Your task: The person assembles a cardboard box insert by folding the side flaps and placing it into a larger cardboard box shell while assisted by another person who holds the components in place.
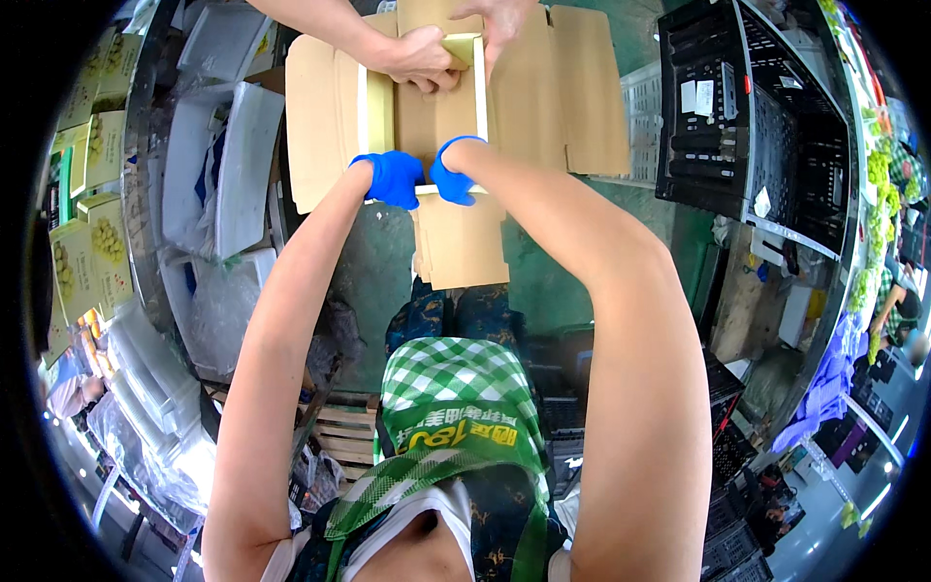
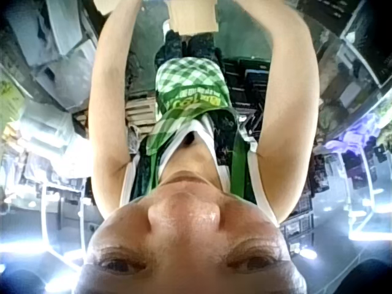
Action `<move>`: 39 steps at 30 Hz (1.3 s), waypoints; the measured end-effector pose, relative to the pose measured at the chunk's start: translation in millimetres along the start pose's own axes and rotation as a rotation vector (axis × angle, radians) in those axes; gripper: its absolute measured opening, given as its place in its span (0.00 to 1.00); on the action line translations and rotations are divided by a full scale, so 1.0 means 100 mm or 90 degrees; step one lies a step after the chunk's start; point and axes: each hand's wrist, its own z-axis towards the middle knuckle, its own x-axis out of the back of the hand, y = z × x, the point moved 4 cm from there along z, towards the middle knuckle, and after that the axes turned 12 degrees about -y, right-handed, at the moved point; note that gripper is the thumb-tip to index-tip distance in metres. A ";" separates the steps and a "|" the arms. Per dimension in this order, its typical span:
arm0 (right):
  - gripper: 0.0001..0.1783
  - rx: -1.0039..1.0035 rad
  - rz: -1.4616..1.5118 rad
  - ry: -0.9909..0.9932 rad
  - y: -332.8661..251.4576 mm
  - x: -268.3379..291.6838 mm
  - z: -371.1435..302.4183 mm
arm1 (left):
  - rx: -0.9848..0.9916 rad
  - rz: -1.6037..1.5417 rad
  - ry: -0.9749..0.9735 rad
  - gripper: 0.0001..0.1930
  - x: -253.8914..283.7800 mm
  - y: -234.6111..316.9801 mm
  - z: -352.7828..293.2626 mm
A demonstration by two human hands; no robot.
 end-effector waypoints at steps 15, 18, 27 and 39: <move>0.23 0.006 0.010 0.029 -0.06 -0.05 0.07 | -0.041 -0.005 0.062 0.16 -0.06 0.09 -0.11; 0.21 0.042 0.096 0.146 -0.11 -0.15 -0.07 | -0.027 -0.026 0.133 0.15 -0.11 0.16 -0.16; 0.28 0.023 0.691 0.991 0.09 -1.23 -0.42 | -0.047 -0.001 0.160 0.10 -0.14 0.30 -0.16; 0.31 0.225 0.858 0.548 0.21 -1.52 0.33 | -0.170 0.028 0.115 0.07 0.01 0.35 -0.16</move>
